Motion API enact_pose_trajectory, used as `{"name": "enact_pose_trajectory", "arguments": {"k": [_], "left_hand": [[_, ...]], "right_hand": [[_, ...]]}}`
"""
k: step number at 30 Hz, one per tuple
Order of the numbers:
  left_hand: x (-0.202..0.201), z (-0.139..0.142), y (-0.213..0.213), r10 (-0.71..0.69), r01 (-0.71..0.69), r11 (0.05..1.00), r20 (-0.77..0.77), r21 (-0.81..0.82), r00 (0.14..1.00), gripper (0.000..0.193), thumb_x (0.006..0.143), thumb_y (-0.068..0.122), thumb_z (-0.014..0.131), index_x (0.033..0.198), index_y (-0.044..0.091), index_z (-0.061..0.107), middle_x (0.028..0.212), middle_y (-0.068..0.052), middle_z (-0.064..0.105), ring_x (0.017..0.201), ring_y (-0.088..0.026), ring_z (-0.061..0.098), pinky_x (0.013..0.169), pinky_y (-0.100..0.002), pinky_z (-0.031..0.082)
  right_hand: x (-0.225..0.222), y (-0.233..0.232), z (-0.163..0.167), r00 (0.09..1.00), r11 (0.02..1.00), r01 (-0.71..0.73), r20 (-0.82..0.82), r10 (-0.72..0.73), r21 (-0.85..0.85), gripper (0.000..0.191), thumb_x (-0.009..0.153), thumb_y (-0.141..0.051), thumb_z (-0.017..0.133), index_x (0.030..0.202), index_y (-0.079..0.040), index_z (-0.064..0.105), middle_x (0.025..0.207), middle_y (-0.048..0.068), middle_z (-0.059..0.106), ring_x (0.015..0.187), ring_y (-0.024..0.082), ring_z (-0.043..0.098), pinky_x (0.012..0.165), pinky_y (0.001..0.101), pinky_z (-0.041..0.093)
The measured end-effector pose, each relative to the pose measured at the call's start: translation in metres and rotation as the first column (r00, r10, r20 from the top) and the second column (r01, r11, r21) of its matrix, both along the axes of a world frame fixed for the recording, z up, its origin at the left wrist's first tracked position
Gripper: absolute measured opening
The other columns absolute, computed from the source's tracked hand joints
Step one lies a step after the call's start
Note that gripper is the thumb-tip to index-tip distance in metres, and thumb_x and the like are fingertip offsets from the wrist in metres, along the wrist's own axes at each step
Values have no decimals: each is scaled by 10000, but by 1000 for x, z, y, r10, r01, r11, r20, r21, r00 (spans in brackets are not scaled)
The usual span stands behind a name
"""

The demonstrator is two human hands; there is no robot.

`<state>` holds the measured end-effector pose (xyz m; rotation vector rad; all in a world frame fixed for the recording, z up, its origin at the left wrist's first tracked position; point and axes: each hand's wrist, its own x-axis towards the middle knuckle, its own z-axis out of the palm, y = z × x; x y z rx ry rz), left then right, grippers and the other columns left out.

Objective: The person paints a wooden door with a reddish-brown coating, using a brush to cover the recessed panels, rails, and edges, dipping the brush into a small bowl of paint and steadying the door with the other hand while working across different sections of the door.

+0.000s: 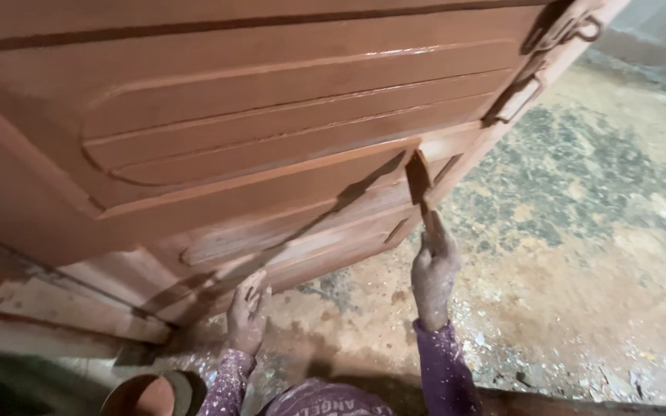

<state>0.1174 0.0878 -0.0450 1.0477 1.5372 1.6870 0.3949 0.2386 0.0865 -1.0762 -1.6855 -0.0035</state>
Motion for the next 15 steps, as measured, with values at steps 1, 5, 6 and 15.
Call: {"name": "enact_pose_trajectory", "arguments": {"k": [1, 5, 6, 15], "left_hand": [[-1, 1, -6, -13, 13, 1000, -1, 14, 1000, 488, 972, 187, 605, 1420, 23, 500, 1444, -159, 589, 1346, -260, 564, 1109, -385, 459], [-16, 14, -23, 64, -67, 996, -52, -54, 997, 466, 986, 204, 598, 1411, 22, 540, 1430, -169, 604, 1318, -268, 571, 1124, -372, 430], [-22, 18, -28, 105, -113, 987, -76, -114, 992, 439, 997, 212, 603, 1391, 21, 581, 1408, -172, 634, 1298, -275, 587, 1119, -371, 431], [-99, 24, -77, 385, -422, 901, 262, 98, 885, 525, 1047, 369, 478, 1397, -17, 540, 1233, -176, 691, 1079, -255, 680, 955, -327, 548]], "right_hand": [[-10, 1, -6, 1000, 1000, -1, 25, 1, -13, 353, 1050, 30, 579, 1384, -55, 652, 965, 81, 719, 720, 121, 521, 599, 232, 430], [-96, -48, -27, 951, 931, -308, -57, 303, -196, 415, 988, -15, 546, 1402, -15, 577, 998, 115, 719, 468, 130, 448, 397, 219, 334], [-117, -76, -31, 897, 831, -438, -110, 428, -342, 499, 939, -15, 525, 1434, 26, 479, 1215, 185, 704, 463, 131, 507, 357, 216, 365], [-279, -165, -9, 529, 539, -800, 114, 841, -265, 463, 980, -27, 591, 1442, -60, 591, 1144, 150, 659, 739, 163, 607, 566, 246, 539]]}}
